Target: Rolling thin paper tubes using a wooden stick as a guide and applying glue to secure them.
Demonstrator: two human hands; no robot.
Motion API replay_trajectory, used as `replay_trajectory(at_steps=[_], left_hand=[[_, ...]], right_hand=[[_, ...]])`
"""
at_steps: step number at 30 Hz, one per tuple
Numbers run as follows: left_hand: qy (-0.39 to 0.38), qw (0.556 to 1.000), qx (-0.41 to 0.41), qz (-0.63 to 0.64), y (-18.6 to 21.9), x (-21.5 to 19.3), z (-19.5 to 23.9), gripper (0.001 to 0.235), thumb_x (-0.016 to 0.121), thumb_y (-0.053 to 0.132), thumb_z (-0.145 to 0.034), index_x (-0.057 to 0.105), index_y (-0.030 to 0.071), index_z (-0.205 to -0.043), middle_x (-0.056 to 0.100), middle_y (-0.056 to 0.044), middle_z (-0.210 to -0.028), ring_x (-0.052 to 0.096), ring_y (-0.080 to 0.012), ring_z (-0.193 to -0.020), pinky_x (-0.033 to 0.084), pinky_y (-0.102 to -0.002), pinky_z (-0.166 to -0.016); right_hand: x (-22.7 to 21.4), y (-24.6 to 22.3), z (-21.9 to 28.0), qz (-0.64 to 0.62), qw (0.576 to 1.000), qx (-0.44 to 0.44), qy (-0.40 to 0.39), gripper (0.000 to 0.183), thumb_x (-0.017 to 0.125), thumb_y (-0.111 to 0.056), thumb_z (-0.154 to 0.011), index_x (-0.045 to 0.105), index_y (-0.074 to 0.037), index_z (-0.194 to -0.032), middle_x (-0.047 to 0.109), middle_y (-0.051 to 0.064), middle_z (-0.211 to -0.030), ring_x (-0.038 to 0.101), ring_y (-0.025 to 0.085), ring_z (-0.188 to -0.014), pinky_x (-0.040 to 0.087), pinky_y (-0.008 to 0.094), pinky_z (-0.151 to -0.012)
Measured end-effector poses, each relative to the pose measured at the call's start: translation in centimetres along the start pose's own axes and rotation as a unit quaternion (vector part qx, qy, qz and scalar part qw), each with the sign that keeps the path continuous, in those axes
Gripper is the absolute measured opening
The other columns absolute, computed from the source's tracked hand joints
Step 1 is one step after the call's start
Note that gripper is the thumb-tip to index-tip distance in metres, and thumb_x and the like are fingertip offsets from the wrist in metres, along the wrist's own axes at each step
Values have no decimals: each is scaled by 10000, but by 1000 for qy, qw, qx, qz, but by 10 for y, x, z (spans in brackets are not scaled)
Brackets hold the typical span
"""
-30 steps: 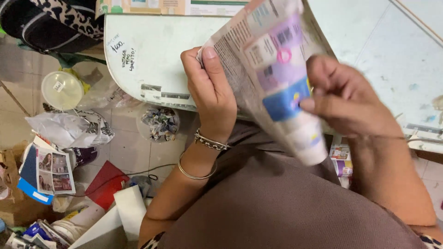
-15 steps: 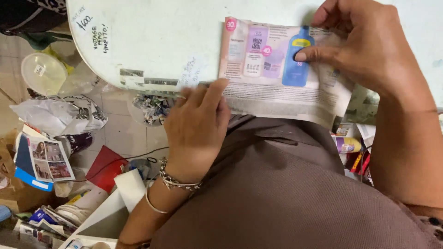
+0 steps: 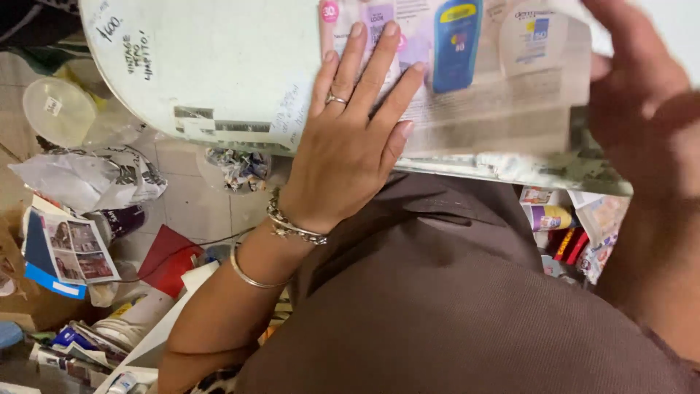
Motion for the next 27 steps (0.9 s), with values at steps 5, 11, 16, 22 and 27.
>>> replay_trajectory(at_steps=[5,11,16,22,27], left_hand=[[-11,999,-29,-18,-1,-3,-5,433,308,275,-1001,485,101,-1356,251,-136,-1432,221,-340,-1353,259,-498,-1133],[-27,999,-32,26,-3,-8,-5,512,463,-35,-849,475,71,-1349,263,-134,-1434,224,-340,-1358,256,-504,-1136],[-12,997,-56,-46,9,-2,-11,437,645,226,-897,534,79,-1293,299,-177,-1402,239,-381,-1320,235,-523,-1107],[-66,984,-86,-140,22,5,-19,557,553,565,-974,334,308,-1417,218,-209,-1427,167,-477,-1297,189,-636,-1055],[-92,983,-77,-136,21,4,-19,509,416,614,-1004,276,372,-1430,156,-212,-1430,140,-501,-1298,163,-657,-1041]], right_hand=[[-45,-19,-9,-666,687,22,-290,920,532,-392,-607,214,7,-1373,422,227,-1289,477,366,-1113,441,489,-878],[-35,-32,18,-410,899,-138,-68,559,559,-582,-752,651,-36,-837,658,145,-1030,536,353,-1007,397,470,-946],[-55,-43,21,-451,880,-145,21,385,684,-400,-824,650,-55,-991,641,119,-938,593,306,-870,472,447,-768],[-62,-50,32,-443,882,-138,81,174,717,-146,-900,694,-57,-1048,685,74,-1032,539,169,-747,383,301,-699],[-65,-51,34,-478,861,-133,112,118,653,-11,-908,680,11,-1021,661,123,-985,621,225,-825,404,317,-736]])
Point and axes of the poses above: each hand's wrist, its own z-axis away from the middle knuckle, its own x-axis out of the palm, y = z × x, the point moved 4 cm from there along -z, towards the middle knuckle
